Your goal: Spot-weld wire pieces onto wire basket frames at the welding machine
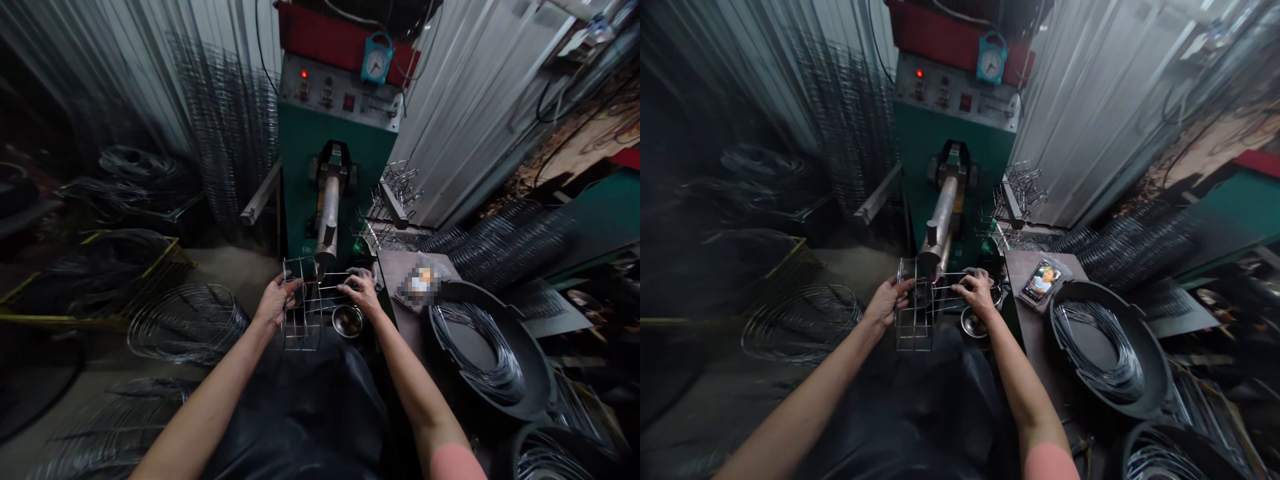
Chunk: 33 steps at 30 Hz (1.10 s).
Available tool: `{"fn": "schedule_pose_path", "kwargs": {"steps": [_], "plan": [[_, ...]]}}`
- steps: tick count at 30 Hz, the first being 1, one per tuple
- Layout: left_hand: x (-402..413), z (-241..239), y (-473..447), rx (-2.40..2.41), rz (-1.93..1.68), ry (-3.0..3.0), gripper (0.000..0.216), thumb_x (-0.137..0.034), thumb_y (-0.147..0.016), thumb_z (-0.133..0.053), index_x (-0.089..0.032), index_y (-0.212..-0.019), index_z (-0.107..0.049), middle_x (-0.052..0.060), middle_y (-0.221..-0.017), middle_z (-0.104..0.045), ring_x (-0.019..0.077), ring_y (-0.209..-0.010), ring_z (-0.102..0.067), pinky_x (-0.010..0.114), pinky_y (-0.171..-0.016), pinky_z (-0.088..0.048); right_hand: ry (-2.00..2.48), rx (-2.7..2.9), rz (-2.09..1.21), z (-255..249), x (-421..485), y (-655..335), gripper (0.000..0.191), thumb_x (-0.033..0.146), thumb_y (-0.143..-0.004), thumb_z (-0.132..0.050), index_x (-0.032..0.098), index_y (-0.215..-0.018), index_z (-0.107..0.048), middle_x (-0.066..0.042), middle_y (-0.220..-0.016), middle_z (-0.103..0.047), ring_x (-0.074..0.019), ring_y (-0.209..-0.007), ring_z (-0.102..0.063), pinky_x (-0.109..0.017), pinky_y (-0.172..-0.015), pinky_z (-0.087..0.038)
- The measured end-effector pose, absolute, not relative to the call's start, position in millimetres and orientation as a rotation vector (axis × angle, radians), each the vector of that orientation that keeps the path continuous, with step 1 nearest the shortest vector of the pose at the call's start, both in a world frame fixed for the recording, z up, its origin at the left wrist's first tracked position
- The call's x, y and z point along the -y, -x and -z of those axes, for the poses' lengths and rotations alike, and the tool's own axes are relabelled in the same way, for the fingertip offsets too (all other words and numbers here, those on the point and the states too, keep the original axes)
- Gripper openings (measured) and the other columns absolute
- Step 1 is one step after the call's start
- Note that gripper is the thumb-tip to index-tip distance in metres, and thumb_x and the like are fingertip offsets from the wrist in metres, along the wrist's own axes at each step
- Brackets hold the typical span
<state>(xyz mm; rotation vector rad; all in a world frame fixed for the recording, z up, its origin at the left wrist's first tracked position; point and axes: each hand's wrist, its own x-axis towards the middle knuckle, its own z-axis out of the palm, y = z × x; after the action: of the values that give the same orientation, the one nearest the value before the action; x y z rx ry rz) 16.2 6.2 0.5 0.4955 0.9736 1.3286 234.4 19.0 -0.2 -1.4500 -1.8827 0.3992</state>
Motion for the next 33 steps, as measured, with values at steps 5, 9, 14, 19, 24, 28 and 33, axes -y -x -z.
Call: {"fn": "schedule_pose_path", "kwargs": {"steps": [5, 9, 14, 19, 24, 28, 33], "plan": [[-16, 2, -17, -0.956, -1.328, -0.473, 0.056, -0.016, -0.043, -0.081, -0.015, -0.088, -0.047, -0.010, -0.053, -0.043, -0.0003, -0.035, -0.024, 0.014, -0.033, -0.015, 1.478, 1.864, -0.406, -1, -27, -234, 0.028, 0.047, -0.075, -0.061, 0.022, -0.065, -0.063, -0.005, -0.105, -0.058, -0.0248, -0.107, -0.040, -0.043, -0.092, -0.027], [-24, 5, -19, -0.962, -1.334, -0.454, 0.052, -0.012, -0.045, -0.080, -0.015, -0.085, -0.047, -0.009, -0.054, -0.046, -0.0005, -0.035, -0.024, 0.014, -0.032, -0.015, 1.500, 1.864, -0.398, -2, -34, -234, 0.025, 0.044, -0.074, -0.063, 0.021, -0.065, -0.064, -0.005, -0.105, -0.059, -0.0243, -0.107, -0.041, -0.041, -0.091, -0.027], [-29, 8, -17, -0.978, -1.293, -0.432, 0.050, -0.010, -0.046, -0.080, -0.014, -0.084, -0.048, -0.008, -0.054, -0.047, -0.0006, -0.034, -0.025, 0.014, -0.031, -0.015, 1.558, 1.875, -0.380, -2, -36, -234, 0.024, 0.044, -0.073, -0.064, 0.021, -0.067, -0.065, -0.004, -0.103, -0.060, -0.0238, -0.105, -0.042, -0.040, -0.091, -0.026], [-30, 7, -16, -0.980, -1.297, -0.455, 0.050, -0.010, -0.043, -0.081, -0.014, -0.081, -0.048, -0.010, -0.050, -0.042, -0.0007, -0.033, -0.025, 0.014, -0.031, -0.014, 1.581, 1.871, -0.404, 2, -38, -234, 0.029, 0.048, -0.074, -0.061, 0.021, -0.068, -0.065, -0.005, -0.106, -0.059, -0.0243, -0.107, -0.041, -0.040, -0.090, -0.026], [-30, 3, -18, -0.995, -1.275, -0.463, 0.045, -0.011, -0.046, -0.080, -0.013, -0.077, -0.048, -0.009, -0.050, -0.044, -0.0011, -0.032, -0.024, 0.014, -0.030, -0.015, 1.622, 1.866, -0.409, 0, -37, -234, 0.033, 0.051, -0.076, -0.057, 0.020, -0.067, -0.066, -0.006, -0.105, -0.059, -0.0252, -0.107, -0.042, -0.041, -0.089, -0.027], [-30, 3, -18, -1.012, -1.270, -0.463, 0.043, -0.009, -0.048, -0.079, -0.013, -0.077, -0.049, -0.007, -0.051, -0.045, -0.0010, -0.033, -0.026, 0.013, -0.030, -0.015, 1.647, 1.866, -0.417, -3, -35, -233, 0.030, 0.049, -0.075, -0.059, 0.020, -0.067, -0.066, -0.006, -0.106, -0.059, -0.0261, -0.109, -0.041, -0.041, -0.089, -0.027], [-30, 2, -16, -1.018, -1.251, -0.468, 0.047, -0.010, -0.047, -0.080, -0.013, -0.081, -0.049, -0.007, -0.052, -0.046, -0.0007, -0.034, -0.026, 0.013, -0.030, -0.016, 1.622, 1.858, -0.433, 1, -38, -235, 0.026, 0.045, -0.074, -0.062, 0.020, -0.067, -0.066, -0.006, -0.106, -0.060, -0.0258, -0.110, -0.042, -0.042, -0.090, -0.029]]}}
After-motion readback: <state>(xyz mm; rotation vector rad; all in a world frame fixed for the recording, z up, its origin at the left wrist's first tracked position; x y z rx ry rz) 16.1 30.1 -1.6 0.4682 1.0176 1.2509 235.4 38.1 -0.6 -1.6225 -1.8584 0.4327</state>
